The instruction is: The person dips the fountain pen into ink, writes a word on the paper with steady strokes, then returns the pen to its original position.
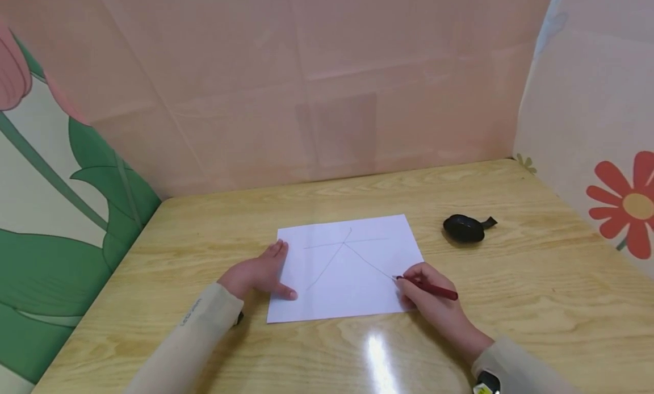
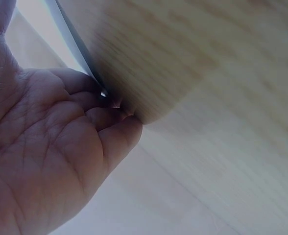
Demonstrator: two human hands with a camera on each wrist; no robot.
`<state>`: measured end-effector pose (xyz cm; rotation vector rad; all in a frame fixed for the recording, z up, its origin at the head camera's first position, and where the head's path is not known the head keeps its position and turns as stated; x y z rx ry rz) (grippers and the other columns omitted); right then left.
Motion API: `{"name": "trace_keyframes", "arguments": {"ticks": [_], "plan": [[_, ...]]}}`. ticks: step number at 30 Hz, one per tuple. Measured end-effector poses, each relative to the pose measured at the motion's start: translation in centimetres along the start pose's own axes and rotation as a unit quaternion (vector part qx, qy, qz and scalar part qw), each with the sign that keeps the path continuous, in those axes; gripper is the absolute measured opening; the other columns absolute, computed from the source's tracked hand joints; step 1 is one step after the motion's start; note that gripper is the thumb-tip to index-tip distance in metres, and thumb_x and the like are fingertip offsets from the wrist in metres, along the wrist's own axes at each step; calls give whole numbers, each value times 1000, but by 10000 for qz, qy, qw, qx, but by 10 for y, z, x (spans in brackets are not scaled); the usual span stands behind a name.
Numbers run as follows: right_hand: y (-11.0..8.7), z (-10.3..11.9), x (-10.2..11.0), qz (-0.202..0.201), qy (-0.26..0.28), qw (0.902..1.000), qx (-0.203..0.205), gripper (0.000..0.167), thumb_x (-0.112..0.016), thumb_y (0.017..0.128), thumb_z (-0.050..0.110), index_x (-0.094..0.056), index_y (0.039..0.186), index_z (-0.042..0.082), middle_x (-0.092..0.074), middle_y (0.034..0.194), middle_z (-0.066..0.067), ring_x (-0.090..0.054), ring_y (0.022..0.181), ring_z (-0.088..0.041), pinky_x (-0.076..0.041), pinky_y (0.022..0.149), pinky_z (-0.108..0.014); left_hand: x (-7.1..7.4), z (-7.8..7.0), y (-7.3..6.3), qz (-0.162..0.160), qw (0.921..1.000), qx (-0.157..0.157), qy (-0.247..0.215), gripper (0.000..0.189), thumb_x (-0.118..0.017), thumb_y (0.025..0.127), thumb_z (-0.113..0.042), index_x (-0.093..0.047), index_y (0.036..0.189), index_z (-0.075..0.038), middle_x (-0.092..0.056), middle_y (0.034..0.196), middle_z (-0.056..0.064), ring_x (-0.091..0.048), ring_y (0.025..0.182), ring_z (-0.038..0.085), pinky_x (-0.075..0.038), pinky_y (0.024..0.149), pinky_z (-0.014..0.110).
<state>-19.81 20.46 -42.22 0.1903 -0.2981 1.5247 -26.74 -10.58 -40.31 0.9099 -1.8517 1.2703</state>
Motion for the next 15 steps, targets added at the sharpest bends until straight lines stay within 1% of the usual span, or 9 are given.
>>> {"name": "trace_keyframes", "arguments": {"ticks": [3, 5, 11, 13, 15], "plan": [[0, -1, 1, 4, 286, 9996, -26, 27, -63, 89, 21, -49, 97, 0, -60, 73, -1, -57, 65, -9, -52, 60, -25, 0, 1, 0, -25, 10000, -16, 65, 120, -74, 67, -56, -3, 149, -5, 2, 156, 11, 0, 143, 26, -11, 115, 39], [0, -1, 2, -18, 410, 9992, 17, 26, -62, 89, 21, -49, 96, 1, -60, 72, 0, -56, 64, -9, -51, 59, -25, 0, 1, 0, -33, 10000, -23, 61, 120, -74, 67, -56, -3, 149, -5, 2, 156, 11, 0, 143, 26, -10, 115, 39], [1, 0, 7, -227, 522, 9983, 81, 23, -64, 88, 24, -46, 86, 10, -49, 59, 5, -47, 52, -10, -40, 47, -22, -1, 0, 0, -1, 10000, -6, 24, 119, -74, 67, -56, -4, 149, -6, 1, 156, 9, 0, 143, 25, -11, 115, 40], [1, 0, 8, -259, 543, 9981, 125, 22, -64, 88, 24, -46, 84, 12, -47, 57, 5, -45, 49, -10, -37, 45, -22, 0, 0, -1, -10, 10000, -15, 42, 119, -75, 67, -55, -5, 149, -6, 1, 156, 9, -1, 143, 26, -11, 115, 39], [3, -1, 9, -282, 599, 9977, 169, 20, -64, 88, 23, -47, 84, 13, -47, 56, 5, -45, 49, -9, -36, 44, -22, 0, -1, -1, -26, 10000, -44, 66, 118, -75, 67, -55, -5, 149, -5, 0, 156, 10, -2, 143, 26, -12, 115, 39]]}}
Point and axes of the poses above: each hand's wrist, its own y-axis towards the middle knuckle, its own x-axis out of the back of the hand, z = x × y, the point moved 5 cm from there along y, towards the middle knuckle
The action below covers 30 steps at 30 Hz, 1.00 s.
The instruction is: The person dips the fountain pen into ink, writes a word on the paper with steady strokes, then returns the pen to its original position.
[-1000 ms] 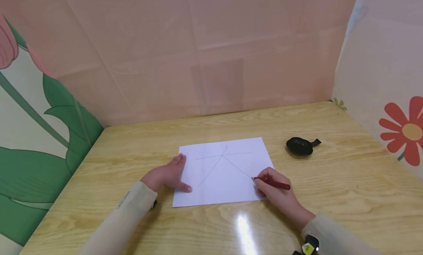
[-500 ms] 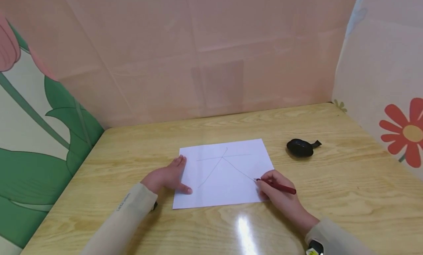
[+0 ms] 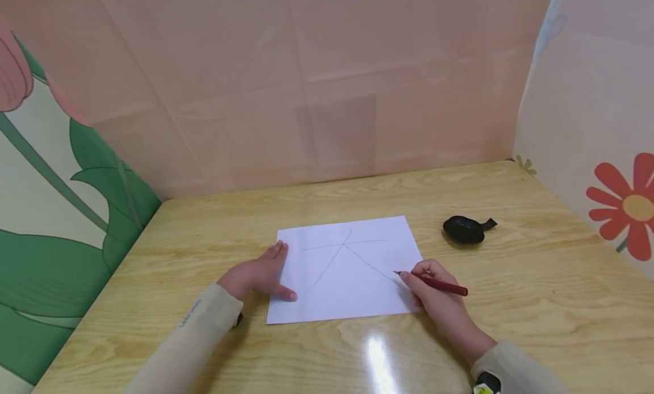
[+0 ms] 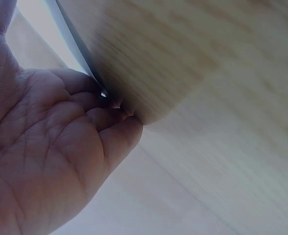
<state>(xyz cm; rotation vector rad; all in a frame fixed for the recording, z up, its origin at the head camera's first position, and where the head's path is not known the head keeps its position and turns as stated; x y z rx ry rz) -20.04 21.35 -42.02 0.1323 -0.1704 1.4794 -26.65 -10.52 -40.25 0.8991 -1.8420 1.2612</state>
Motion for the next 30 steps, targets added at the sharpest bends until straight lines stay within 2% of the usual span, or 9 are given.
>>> {"name": "trace_keyframes", "arguments": {"ticks": [5, 8, 11, 16, 18, 21, 23, 27, 30], "plan": [[3, 2, 5, -69, 635, 9979, -94, 17, -65, 88, 21, -50, 85, 13, -54, 60, 4, -48, 52, -7, -42, 46, -19, 0, 0, -1, -21, 10000, -65, 45, 118, -74, 68, -56, -4, 149, -4, 1, 156, 12, -1, 143, 27, -12, 115, 40], [5, 5, 9, -31, 1446, 9895, 68, 9, -62, 90, 18, -55, 86, 14, -60, 65, 3, -54, 55, -6, -47, 48, -18, 0, 1, -1, -5, 10000, -76, 51, 118, -73, 69, -56, -3, 149, -4, 2, 156, 12, 0, 143, 27, -12, 115, 40], [7, 8, 12, 299, 2301, 9713, 516, 15, -50, 96, 18, -63, 91, 12, -66, 72, 0, -62, 60, -9, -52, 53, -21, 1, 1, -1, 0, 10000, -78, 55, 118, -73, 69, -57, -3, 149, -4, 3, 156, 11, 0, 143, 26, -11, 115, 39], [12, 10, 18, 700, 3579, 9269, 883, 34, -36, 101, 15, -68, 102, 3, -70, 87, -11, -68, 73, -19, -56, 66, -29, 1, 0, -1, -5, 9999, -105, 16, 118, -74, 68, -56, -4, 149, -4, 1, 156, 11, -1, 143, 26, -12, 115, 40], [14, 10, 23, 466, 3547, 9299, 857, 33, -38, 100, 16, -67, 103, 3, -70, 88, -11, -68, 75, -19, -56, 67, -28, 1, 0, -1, 11, 10000, -96, 11, 118, -74, 68, -56, -4, 149, -4, 1, 156, 12, -1, 143, 26, -11, 115, 40], [14, 13, 34, -290, 2793, 9558, 871, 22, -45, 98, 17, -64, 100, 6, -68, 81, -4, -63, 66, -14, -53, 58, -22, 1, -1, -1, 19, 10000, -88, 26, 118, -73, 69, -56, -5, 149, -3, 1, 156, 12, -1, 143, 27, -11, 115, 40], [12, 16, 41, -864, 2301, 9649, 930, 14, -50, 96, 15, -62, 94, 8, -64, 72, -1, -57, 58, -11, -48, 52, -19, 0, -1, -1, 15, 10000, -89, 31, 118, -73, 69, -56, -4, 149, -3, 2, 156, 12, -1, 143, 27, -11, 115, 40], [11, 22, 53, -1732, 2059, 9560, 1172, 6, -60, 89, 4, -59, 82, 6, -61, 62, 0, -51, 50, -9, -42, 46, -17, 0, 0, 0, -5, 9999, -102, 27, 118, -73, 69, -56, -5, 149, -3, 1, 156, 13, -1, 143, 27, -12, 115, 40], [13, 22, 62, -1971, 2063, 9488, 1354, 4, -63, 85, 1, -60, 83, 2, -65, 64, -2, -57, 51, -9, -46, 47, -16, 0, 0, 1, 5, 10000, -81, 39, 118, -73, 69, -56, -4, 149, -3, 2, 156, 12, -1, 143, 27, -12, 115, 40]]}}
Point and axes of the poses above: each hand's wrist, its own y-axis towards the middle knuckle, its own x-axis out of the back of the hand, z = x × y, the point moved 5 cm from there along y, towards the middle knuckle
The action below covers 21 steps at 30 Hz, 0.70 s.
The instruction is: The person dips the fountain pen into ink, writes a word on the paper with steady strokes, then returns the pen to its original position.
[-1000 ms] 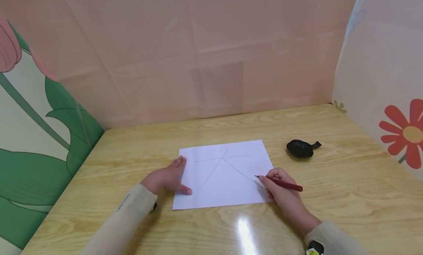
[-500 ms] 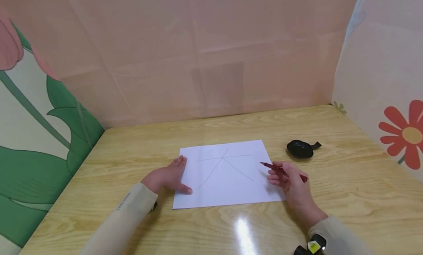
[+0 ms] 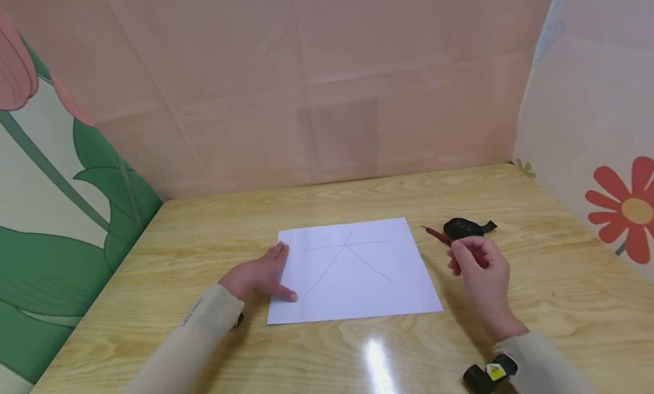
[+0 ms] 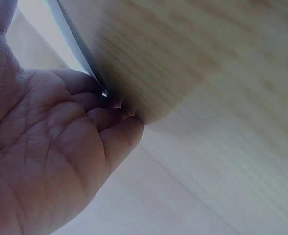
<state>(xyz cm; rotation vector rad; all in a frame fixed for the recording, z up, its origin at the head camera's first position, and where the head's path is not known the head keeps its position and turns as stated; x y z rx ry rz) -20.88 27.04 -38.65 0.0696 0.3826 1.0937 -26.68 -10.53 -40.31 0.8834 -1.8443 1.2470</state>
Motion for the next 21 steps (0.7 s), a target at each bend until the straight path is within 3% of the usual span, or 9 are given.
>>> {"name": "trace_keyframes", "arguments": {"ticks": [7, 14, 21], "plan": [[15, -2, 19, 84, 423, 9990, 112, 15, -67, 80, -3, -62, 94, -4, -70, 76, -6, -68, 61, -12, -53, 57, -21, 0, 0, 0, -26, 10000, 35, -12, 119, -74, 68, -56, -5, 149, -4, 1, 156, 11, -1, 143, 26, -12, 114, 40], [34, -4, 42, 30, -118, 9991, -413, 18, -70, 80, 4, -61, 96, 5, -70, 76, 4, -68, 64, -6, -52, 60, -18, -1, 1, 0, -39, 10000, 71, -44, 119, -74, 67, -56, -5, 149, -5, 1, 156, 11, -1, 143, 26, -13, 114, 40], [52, -5, 62, -155, -269, 9963, -804, 14, -68, 83, 8, -61, 94, 13, -69, 73, 9, -67, 64, -2, -51, 58, -15, 0, -1, -1, -53, 10000, 44, -41, 119, -75, 68, -55, -5, 149, -4, 0, 156, 11, -2, 143, 26, -13, 114, 40]]}}
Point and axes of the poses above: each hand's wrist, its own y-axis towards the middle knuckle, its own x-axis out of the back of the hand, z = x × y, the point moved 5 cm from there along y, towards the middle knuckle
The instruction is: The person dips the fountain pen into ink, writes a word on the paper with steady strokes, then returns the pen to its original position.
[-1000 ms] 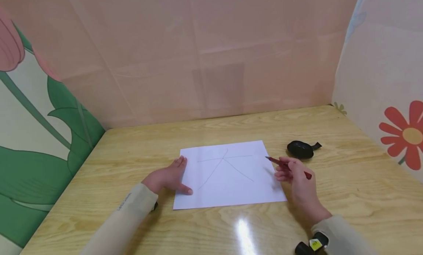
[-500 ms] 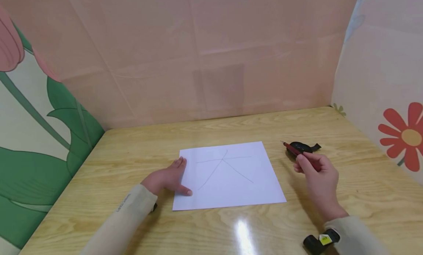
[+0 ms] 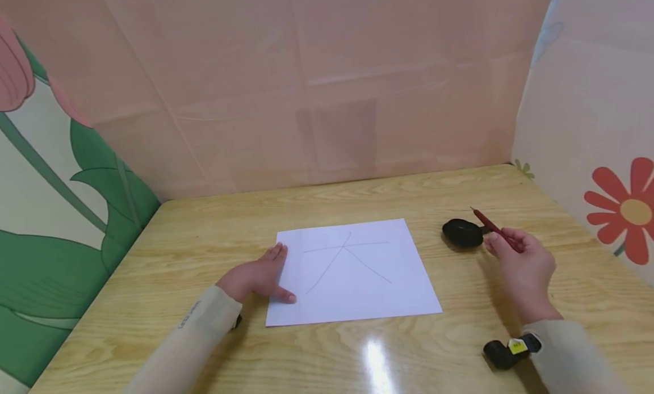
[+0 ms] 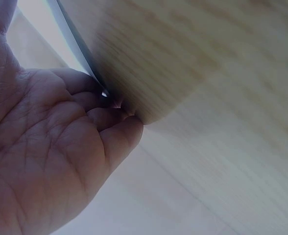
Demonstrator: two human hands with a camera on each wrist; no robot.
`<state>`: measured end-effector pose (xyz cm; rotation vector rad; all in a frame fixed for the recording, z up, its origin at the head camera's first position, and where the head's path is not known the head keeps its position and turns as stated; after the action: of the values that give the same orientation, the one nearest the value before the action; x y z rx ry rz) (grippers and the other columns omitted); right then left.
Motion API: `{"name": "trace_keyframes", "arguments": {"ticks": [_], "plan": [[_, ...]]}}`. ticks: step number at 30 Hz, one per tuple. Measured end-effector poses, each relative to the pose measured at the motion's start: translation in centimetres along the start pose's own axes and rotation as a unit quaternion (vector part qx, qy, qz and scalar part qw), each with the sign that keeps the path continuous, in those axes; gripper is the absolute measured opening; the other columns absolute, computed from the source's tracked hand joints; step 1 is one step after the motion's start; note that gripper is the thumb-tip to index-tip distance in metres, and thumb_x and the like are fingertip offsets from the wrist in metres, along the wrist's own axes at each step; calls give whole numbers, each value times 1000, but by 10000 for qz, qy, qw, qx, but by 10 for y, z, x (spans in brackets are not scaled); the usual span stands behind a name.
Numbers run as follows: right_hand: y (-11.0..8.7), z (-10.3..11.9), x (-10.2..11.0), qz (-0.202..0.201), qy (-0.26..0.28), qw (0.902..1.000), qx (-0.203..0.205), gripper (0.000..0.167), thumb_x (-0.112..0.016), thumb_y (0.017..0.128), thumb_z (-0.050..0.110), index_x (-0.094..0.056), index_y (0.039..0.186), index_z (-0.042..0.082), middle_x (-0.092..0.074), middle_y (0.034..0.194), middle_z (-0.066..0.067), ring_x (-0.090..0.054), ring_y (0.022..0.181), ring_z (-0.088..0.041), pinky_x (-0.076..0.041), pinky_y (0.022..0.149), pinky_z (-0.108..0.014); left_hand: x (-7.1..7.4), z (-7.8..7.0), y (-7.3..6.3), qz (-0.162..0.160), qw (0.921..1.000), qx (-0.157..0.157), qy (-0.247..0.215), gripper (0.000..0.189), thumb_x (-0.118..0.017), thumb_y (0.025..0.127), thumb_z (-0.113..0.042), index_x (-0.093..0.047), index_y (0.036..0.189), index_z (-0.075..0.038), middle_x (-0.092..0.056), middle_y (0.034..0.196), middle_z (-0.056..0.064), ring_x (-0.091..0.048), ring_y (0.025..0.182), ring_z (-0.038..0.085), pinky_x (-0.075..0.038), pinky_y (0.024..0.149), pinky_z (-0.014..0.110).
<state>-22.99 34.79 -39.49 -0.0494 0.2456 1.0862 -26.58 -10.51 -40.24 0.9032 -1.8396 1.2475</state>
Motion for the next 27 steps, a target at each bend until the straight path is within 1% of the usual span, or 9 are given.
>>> {"name": "trace_keyframes", "arguments": {"ticks": [3, 5, 7, 10, 13, 17, 21, 24, 27], "plan": [[5, -1, 6, -205, -291, 9993, -142, 6, -69, 83, 13, -66, 86, 17, -68, 69, 11, -66, 59, -3, -51, 54, -15, 1, -1, -1, -8, 10000, -25, -5, 118, -75, 68, -55, -5, 149, -4, 0, 156, 11, -2, 143, 26, -13, 114, 40], [7, -2, 10, -399, -846, 9954, -211, 5, -69, 83, 19, -67, 84, 24, -66, 66, 15, -63, 56, 0, -50, 51, -14, 1, -1, -1, -16, 10000, -42, -4, 118, -75, 68, -54, -6, 149, -4, 0, 156, 11, -2, 143, 26, -13, 114, 40], [8, -3, 14, -565, -1396, 9881, -326, 5, -70, 83, 25, -66, 84, 29, -63, 65, 21, -59, 54, 3, -47, 48, -12, 1, -1, -1, -21, 10000, -51, -6, 118, -75, 68, -54, -6, 149, -3, -1, 156, 11, -3, 143, 27, -13, 114, 40], [10, -7, 20, -786, -2163, 9718, -521, 8, -70, 82, 33, -64, 86, 34, -58, 66, 27, -53, 55, 4, -43, 45, -14, 0, -1, 0, -25, 10000, -68, 7, 118, -75, 68, -55, -6, 149, -3, -1, 156, 11, -3, 143, 27, -13, 114, 40], [13, -12, 25, -859, -2465, 9623, -764, 9, -70, 80, 38, -64, 87, 36, -55, 67, 29, -48, 59, 4, -41, 45, -15, 0, -1, 0, -24, 10000, -92, 14, 118, -75, 68, -55, -6, 149, -3, -1, 156, 12, -3, 143, 27, -13, 114, 40], [16, -16, 30, -960, -2829, 9501, -897, 11, -70, 79, 42, -67, 89, 39, -52, 62, 33, -43, 67, 3, -38, 49, -15, 0, 0, 1, -29, 10000, -89, -4, 118, -75, 68, -55, -6, 149, -3, -1, 156, 12, -3, 143, 26, -14, 114, 40], [19, -20, 33, -962, -3171, 9380, -1013, 28, -67, 80, 47, -67, 105, 34, -49, 62, 34, -41, 72, 0, -37, 54, -17, -1, 0, 1, -53, 10000, -72, -24, 118, -75, 67, -55, -7, 149, -3, -2, 156, 12, -4, 143, 26, -14, 114, 40], [21, -23, 34, -885, -3385, 9303, -1103, 44, -64, 80, 51, -63, 118, 29, -47, 65, 34, -40, 74, -1, -35, 60, -20, -1, 1, 1, -61, 10000, -66, -24, 118, -75, 67, -55, -7, 149, -3, -1, 156, 12, -4, 143, 26, -14, 114, 40], [23, -25, 34, -792, -3565, 9237, -1158, 55, -63, 79, 54, -60, 125, 25, -46, 65, 34, -40, 75, -2, -32, 65, -24, -1, 1, 2, -59, 10000, -58, -22, 118, -75, 67, -55, -6, 149, -3, -1, 156, 11, -4, 143, 26, -14, 114, 40]]}}
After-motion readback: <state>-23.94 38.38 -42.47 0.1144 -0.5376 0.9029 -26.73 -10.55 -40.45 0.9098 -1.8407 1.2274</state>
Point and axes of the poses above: each hand's wrist, its own y-axis towards the middle knuckle, its own x-axis out of the back of the hand, z = x × y, the point moved 5 cm from there along y, towards the middle knuckle
